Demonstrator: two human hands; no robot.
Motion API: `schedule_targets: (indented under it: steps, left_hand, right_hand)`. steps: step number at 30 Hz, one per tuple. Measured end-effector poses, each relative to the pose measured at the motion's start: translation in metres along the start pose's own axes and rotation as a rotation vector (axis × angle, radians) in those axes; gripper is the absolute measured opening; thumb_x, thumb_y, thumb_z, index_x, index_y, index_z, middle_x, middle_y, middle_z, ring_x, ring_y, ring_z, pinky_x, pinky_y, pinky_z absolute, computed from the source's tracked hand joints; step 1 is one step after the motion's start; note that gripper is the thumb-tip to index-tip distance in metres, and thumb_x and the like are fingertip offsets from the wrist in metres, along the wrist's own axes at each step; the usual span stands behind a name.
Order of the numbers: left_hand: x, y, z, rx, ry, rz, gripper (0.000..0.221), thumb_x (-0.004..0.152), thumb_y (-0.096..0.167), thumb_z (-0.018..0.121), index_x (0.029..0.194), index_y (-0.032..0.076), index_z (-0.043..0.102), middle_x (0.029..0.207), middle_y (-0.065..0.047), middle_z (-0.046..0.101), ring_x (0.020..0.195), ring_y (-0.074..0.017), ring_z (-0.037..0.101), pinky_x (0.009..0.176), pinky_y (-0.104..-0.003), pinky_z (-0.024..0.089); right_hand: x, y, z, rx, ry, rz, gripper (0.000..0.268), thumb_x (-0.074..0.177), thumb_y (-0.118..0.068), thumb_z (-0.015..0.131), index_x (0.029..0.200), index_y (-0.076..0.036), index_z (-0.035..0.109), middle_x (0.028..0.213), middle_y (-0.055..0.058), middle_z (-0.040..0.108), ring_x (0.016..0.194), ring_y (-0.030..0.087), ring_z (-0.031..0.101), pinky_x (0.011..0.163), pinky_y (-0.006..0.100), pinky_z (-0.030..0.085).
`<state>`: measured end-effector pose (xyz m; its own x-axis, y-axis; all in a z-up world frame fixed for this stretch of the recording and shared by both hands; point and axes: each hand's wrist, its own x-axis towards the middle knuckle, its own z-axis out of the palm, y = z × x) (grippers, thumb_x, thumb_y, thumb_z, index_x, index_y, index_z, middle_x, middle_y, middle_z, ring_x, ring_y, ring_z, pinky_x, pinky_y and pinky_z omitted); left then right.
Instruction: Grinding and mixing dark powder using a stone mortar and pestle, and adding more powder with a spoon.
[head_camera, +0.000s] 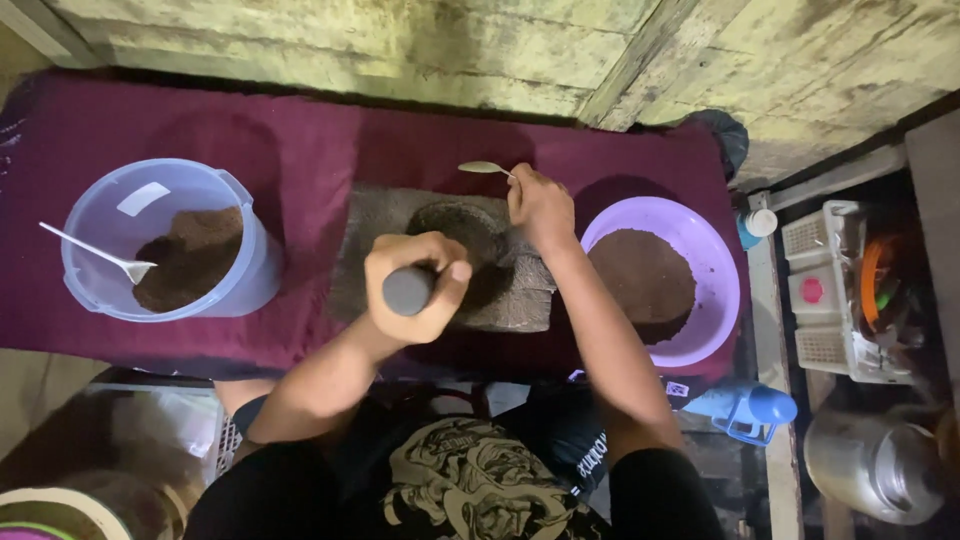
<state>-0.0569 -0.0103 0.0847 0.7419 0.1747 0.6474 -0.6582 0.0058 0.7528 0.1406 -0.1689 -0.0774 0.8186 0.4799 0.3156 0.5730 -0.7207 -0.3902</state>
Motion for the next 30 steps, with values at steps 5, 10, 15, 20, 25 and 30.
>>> schedule_targets:
  steps: [5,10,15,20,25,30]
  left_hand:
    - [-0.024,-0.079,0.004,0.118,0.054,-0.062,0.028,0.086,-0.001,0.064,0.061,0.007,0.056,0.046,-0.007,0.046,0.045,-0.0131,0.041,0.045,-0.030,0.035]
    - [-0.010,-0.054,0.004,0.094,0.091,-0.028,0.029,0.089,-0.002,0.061,0.062,0.007,0.053,0.046,-0.009,0.047,0.046,-0.0119,0.040,0.045,-0.030,0.034]
    - [0.000,0.012,-0.005,-0.032,0.002,0.043,0.039,0.090,-0.003,0.061,0.058,0.014,0.046,0.045,0.000,0.038,0.038,-0.0131,0.030,0.041,-0.023,0.032]
    - [-0.027,-0.065,-0.007,0.108,-0.004,-0.041,0.028,0.088,0.004,0.066,0.064,0.008,0.054,0.049,-0.007,0.043,0.046,-0.0158,0.037,0.044,-0.030,0.033]
    - [-0.015,-0.064,-0.001,0.097,0.030,-0.080,0.028,0.088,0.000,0.063,0.064,0.006,0.052,0.047,-0.010,0.043,0.048,-0.0119,0.036,0.046,-0.030,0.031]
    - [-0.010,0.002,-0.002,0.028,-0.039,-0.074,0.039,0.090,0.000,0.060,0.058,0.015,0.046,0.043,0.002,0.039,0.038,-0.0111,0.030,0.040,-0.022,0.030]
  right_hand:
    - [0.000,-0.001,0.007,-0.153,0.142,-0.069,0.006,0.097,-0.018,0.062,0.091,-0.017,0.063,0.073,0.006,0.072,0.070,0.031,0.075,0.068,0.048,0.060]
    - [-0.002,-0.006,-0.008,-0.081,0.092,-0.043,0.011,0.100,-0.020,0.057,0.093,-0.014,0.063,0.076,0.011,0.074,0.071,0.037,0.075,0.065,0.052,0.059]
    - [-0.001,-0.005,-0.006,-0.015,0.079,-0.065,0.010,0.097,-0.014,0.054,0.094,-0.013,0.064,0.078,0.012,0.074,0.073,0.038,0.075,0.067,0.051,0.059]
    - [-0.002,-0.004,-0.004,-0.123,0.074,-0.057,0.006,0.099,-0.017,0.058,0.096,-0.016,0.063,0.078,0.008,0.073,0.075,0.033,0.075,0.071,0.047,0.059]
    - [0.004,-0.013,-0.019,-0.017,0.059,-0.033,0.007,0.100,-0.017,0.057,0.097,-0.013,0.062,0.078,0.014,0.073,0.077,0.040,0.074,0.070,0.053,0.058]
    - [-0.003,-0.008,-0.016,0.023,-0.050,0.007,0.010,0.099,-0.015,0.054,0.100,-0.014,0.064,0.074,0.010,0.071,0.073,0.037,0.073,0.071,0.048,0.058]
